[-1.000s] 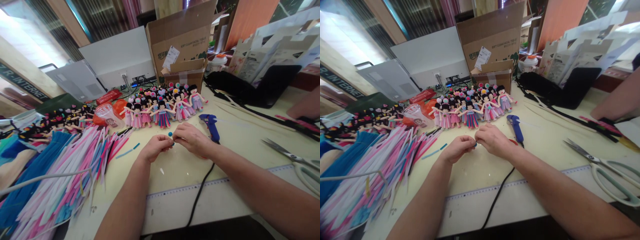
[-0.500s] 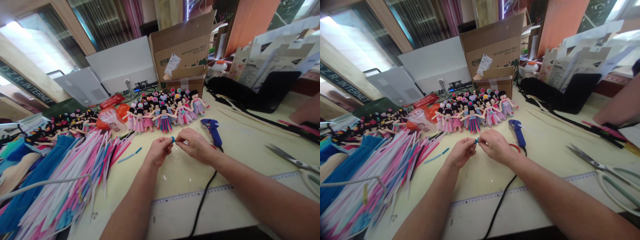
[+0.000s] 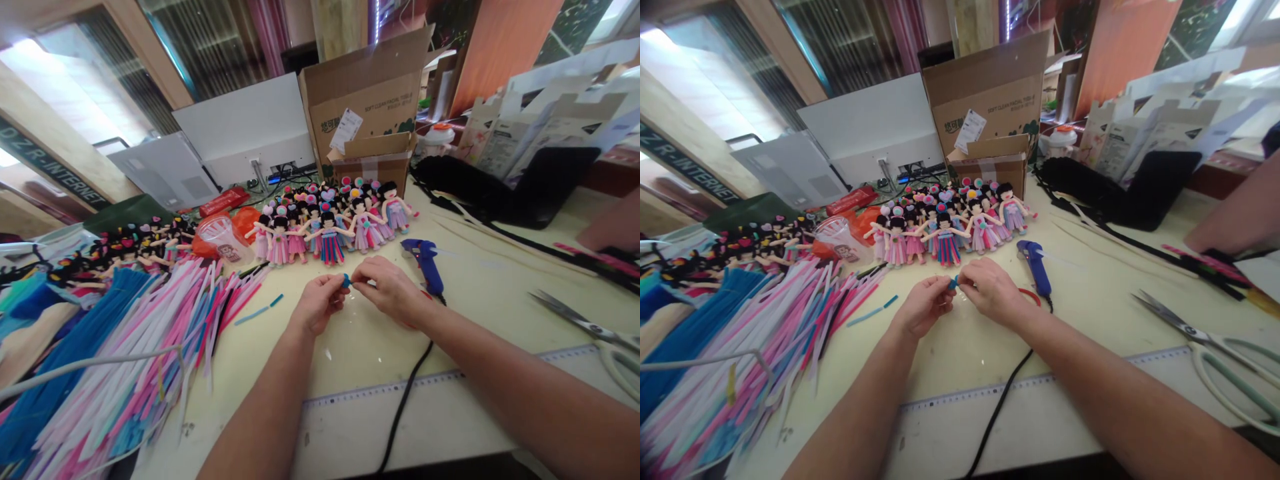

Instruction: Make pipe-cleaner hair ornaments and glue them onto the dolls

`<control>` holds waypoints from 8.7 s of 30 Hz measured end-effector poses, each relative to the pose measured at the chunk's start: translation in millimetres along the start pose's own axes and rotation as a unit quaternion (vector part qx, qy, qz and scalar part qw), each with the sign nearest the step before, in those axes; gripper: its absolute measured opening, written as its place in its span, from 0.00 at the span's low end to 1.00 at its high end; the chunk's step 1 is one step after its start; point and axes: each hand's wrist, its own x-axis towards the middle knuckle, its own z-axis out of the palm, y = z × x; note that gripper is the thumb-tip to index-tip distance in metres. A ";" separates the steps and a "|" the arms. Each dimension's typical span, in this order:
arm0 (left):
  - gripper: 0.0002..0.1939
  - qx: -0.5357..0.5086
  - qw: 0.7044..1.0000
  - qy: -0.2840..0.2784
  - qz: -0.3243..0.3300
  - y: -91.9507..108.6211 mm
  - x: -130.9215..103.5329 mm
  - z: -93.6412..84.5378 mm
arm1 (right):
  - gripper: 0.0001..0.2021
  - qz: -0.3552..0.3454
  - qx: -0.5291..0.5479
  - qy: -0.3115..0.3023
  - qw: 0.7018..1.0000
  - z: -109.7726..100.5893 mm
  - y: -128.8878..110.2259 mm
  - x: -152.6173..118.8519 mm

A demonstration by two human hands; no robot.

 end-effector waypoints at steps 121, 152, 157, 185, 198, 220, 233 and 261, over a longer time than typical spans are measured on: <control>0.18 -0.076 0.995 0.042 0.041 -2.9 -1.4 9.6 | 0.04 0.124 0.100 0.038 0.986 7.0 -5.9 1.6; 0.11 0.211 0.972 -0.092 0.042 11.3 -7.2 -10.3 | 0.05 0.172 0.185 -0.141 0.957 -12.6 5.4 3.7; 0.08 0.258 0.956 -0.136 0.036 11.4 -9.5 -10.3 | 0.05 0.119 0.130 -0.208 0.962 -16.8 3.2 4.3; 0.19 -0.064 0.996 0.029 0.059 -3.6 -2.7 11.2 | 0.07 0.245 0.258 0.002 0.934 3.1 -7.2 5.8; 0.17 0.037 0.998 -0.044 0.034 0.4 -3.9 1.2 | 0.06 0.224 0.276 -0.045 0.934 -8.6 2.2 7.2; 0.12 0.186 0.976 -0.090 0.065 10.1 -7.4 -6.1 | 0.05 0.152 0.213 -0.143 0.954 -17.4 7.0 5.4; 0.19 -0.008 0.999 0.002 0.034 0.8 -3.8 6.4 | 0.08 0.240 0.316 -0.016 0.918 -0.6 3.3 7.0; 0.16 0.124 0.990 -0.004 0.068 6.8 -3.8 -5.8 | 0.06 0.282 0.309 -0.043 0.907 -1.0 -0.4 6.6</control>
